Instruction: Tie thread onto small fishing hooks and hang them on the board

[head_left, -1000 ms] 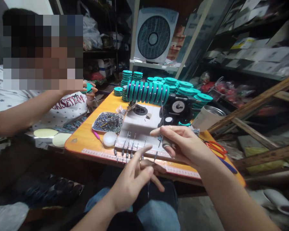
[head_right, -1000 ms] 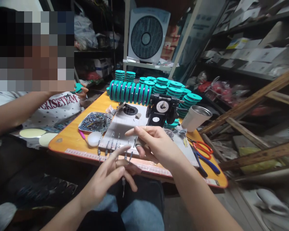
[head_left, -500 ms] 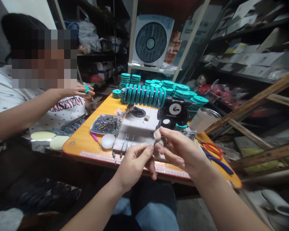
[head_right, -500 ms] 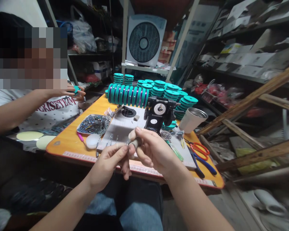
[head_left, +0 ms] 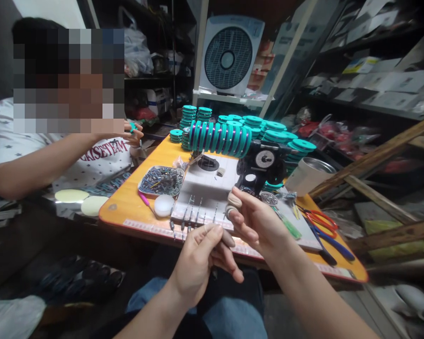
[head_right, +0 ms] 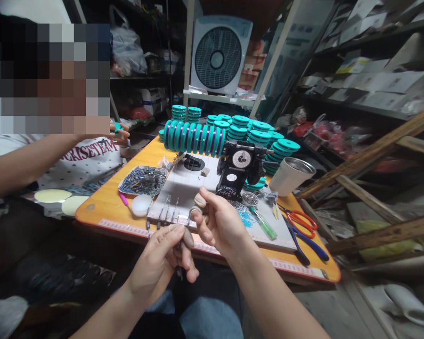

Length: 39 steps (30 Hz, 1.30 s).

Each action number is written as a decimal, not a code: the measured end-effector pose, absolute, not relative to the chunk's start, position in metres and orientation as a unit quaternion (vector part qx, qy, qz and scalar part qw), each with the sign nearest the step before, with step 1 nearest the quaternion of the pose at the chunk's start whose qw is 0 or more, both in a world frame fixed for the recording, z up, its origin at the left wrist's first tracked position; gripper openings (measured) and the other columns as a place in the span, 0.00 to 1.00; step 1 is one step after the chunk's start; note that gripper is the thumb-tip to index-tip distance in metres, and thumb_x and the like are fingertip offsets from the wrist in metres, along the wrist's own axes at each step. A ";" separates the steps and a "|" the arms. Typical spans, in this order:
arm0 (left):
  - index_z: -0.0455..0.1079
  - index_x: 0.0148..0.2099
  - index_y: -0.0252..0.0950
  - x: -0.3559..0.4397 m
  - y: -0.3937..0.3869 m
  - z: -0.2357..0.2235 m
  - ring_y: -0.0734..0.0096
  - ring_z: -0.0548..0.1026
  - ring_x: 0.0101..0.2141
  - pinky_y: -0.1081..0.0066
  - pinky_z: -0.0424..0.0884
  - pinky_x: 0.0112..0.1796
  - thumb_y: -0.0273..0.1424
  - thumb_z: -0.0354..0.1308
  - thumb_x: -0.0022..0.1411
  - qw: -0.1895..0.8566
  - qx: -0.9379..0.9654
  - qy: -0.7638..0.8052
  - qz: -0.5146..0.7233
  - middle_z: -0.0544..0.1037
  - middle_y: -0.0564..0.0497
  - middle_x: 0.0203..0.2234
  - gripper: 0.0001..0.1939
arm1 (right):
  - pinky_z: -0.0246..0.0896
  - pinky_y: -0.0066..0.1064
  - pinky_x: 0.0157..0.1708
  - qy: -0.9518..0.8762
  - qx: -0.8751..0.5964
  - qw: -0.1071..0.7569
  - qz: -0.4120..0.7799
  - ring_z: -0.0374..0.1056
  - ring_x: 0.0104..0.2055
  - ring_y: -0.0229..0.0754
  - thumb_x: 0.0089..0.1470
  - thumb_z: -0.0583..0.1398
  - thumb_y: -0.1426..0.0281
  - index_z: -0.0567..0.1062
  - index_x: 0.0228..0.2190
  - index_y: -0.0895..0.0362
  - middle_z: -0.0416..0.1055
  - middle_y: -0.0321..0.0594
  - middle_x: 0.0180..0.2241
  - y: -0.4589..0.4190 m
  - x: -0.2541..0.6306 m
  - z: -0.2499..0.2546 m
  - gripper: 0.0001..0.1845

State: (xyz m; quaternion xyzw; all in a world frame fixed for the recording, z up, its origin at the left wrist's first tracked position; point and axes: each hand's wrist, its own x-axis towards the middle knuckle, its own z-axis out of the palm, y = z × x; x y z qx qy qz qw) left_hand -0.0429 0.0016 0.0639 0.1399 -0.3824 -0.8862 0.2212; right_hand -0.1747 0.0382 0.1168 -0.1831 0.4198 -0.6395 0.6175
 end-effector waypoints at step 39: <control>0.72 0.34 0.28 0.004 0.027 0.027 0.68 0.79 0.19 0.80 0.71 0.19 0.39 0.51 0.64 0.135 0.099 -0.260 -0.951 0.81 0.41 0.24 0.18 | 0.56 0.17 0.12 0.511 -0.340 0.532 -0.583 0.61 0.16 0.27 0.52 0.63 0.59 0.71 0.29 0.61 0.70 0.36 0.24 0.074 -0.134 0.062 0.16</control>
